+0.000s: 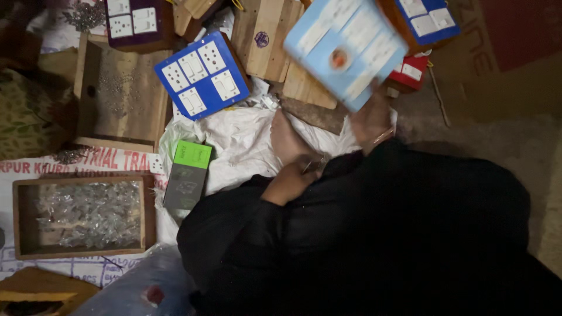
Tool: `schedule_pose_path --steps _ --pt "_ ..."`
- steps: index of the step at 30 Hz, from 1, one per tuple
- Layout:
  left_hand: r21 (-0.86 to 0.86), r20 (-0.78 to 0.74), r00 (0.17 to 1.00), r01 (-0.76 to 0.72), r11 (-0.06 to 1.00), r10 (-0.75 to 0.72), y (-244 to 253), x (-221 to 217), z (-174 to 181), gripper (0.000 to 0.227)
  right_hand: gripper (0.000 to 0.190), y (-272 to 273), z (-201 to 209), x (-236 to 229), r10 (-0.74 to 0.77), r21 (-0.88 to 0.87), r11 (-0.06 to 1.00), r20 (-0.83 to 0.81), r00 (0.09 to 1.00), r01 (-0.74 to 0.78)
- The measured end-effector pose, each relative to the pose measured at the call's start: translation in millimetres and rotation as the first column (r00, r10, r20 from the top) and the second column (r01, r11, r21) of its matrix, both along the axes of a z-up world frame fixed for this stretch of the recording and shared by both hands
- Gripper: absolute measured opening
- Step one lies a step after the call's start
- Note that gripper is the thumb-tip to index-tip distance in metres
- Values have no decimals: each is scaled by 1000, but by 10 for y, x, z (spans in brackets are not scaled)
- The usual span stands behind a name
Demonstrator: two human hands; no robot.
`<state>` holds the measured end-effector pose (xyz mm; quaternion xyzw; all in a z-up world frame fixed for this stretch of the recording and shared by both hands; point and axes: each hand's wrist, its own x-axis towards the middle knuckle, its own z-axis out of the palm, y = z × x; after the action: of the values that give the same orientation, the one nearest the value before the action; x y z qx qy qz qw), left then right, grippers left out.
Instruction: The person sits on the floor and unpacks small white electrical components from plastic bags and boxes. They remove items one by one, inspect them briefly, and place them on the floor or into nearby containers.
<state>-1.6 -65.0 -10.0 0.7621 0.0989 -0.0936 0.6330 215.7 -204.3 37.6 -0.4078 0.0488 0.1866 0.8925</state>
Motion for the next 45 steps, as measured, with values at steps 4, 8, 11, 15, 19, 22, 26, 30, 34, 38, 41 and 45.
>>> schedule_pose_path --steps 4,8,11,15,19,22,26,30,34,38,41,45 --pt "-69 2 1000 -21 997 21 5 -2 37 43 69 -329 319 569 67 -53 997 316 946 -53" --pt "-100 92 995 -22 995 31 -1 -1 -44 42 60 -621 536 1236 69 -161 987 233 970 -32" --pt "-101 54 998 -23 995 28 -23 29 -131 42 55 -730 603 1601 -116 -373 920 33 993 120" --pt "-176 85 995 -40 984 56 -27 46 -207 44 51 -720 620 1729 -52 -382 922 51 997 68" --pt "-188 108 992 -37 981 58 -39 52 -210 46 51 -869 609 1673 93 -751 660 53 994 -22" --pt "-121 -29 998 -65 991 62 -23 69 -158 43 37 -828 516 1673 223 -798 600 232 947 55" --pt "-117 120 992 -24 993 39 -4 51 -115 43 41 -453 270 1365 477 -831 519 477 738 201" --pt "-23 72 997 -8 1000 10 -17 72 -118 44 36 340 11 543 849 -927 348 249 465 -138" --pt "62 -105 994 -21 998 27 -72 43 -148 49 44 1099 -81 -141 956 -971 169 119 268 -170" --pt "18 -33 999 -42 999 42 -101 25 -199 56 47 1812 -181 -161 939 -968 150 76 336 -201" --pt "105 15 1000 -24 994 22 -114 51 -207 56 48 2132 -364 -94 908 -942 239 131 399 -236" --pt "13 64 997 -37 999 36 -80 60 -169 56 50 2352 -593 -61 841 -920 223 16 540 -321"
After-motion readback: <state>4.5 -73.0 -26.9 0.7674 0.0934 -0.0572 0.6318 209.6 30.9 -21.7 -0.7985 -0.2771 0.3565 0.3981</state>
